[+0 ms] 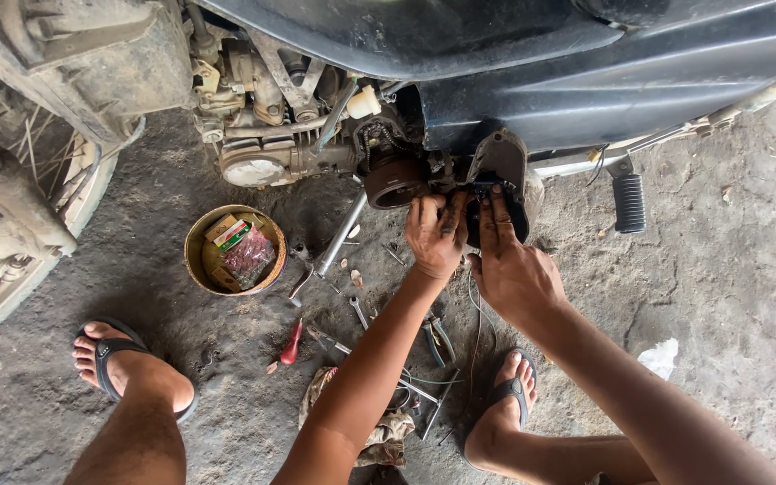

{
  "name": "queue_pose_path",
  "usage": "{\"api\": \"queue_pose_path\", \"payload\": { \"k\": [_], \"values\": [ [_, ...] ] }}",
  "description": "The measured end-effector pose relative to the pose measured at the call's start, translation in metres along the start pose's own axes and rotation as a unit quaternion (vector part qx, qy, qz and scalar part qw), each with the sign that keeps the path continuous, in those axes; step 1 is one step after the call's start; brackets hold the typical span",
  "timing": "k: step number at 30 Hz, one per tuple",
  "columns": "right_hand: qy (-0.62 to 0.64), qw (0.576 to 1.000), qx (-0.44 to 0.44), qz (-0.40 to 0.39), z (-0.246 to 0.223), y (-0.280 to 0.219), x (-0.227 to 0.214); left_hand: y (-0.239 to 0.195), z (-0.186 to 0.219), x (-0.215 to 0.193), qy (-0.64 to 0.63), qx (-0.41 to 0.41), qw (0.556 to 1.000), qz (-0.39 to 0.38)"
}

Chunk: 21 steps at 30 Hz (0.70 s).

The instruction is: Repairing a motorcycle engine component using a screwdriver and hands

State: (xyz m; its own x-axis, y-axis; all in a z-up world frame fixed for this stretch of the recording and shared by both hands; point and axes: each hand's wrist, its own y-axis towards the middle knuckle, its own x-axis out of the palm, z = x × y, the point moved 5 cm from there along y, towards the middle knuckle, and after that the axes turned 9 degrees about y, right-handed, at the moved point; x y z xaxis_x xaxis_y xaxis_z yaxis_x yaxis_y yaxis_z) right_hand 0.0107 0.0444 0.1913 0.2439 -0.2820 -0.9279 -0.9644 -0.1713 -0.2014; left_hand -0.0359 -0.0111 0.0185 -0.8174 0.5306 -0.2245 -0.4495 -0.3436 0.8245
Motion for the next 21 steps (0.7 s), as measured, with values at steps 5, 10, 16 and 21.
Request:
{"api": "queue_pose_path", "payload": {
  "k": [5, 10, 16, 21],
  "values": [
    [0.004, 1.0, -0.004, 0.017, 0.02, 0.003, 0.014, 0.018, 0.001, -0.011, 0.026, -0.007, 0.999, -0.034],
    [-0.132, 0.98, -0.133, 0.061, 0.06, 0.007, 0.051, 0.034, 0.003, -0.024, 0.02, -0.011, 0.998, -0.051],
    [-0.142, 0.982, -0.118, 0.043, 0.056, 0.007, 0.047, 0.043, 0.01, -0.027, 0.012, -0.041, 0.999, -0.031],
    [-0.135, 0.977, -0.149, 0.067, 0.05, 0.005, 0.045, 0.016, 0.004, -0.01, 0.017, -0.023, 0.999, -0.04]
  ]
}}
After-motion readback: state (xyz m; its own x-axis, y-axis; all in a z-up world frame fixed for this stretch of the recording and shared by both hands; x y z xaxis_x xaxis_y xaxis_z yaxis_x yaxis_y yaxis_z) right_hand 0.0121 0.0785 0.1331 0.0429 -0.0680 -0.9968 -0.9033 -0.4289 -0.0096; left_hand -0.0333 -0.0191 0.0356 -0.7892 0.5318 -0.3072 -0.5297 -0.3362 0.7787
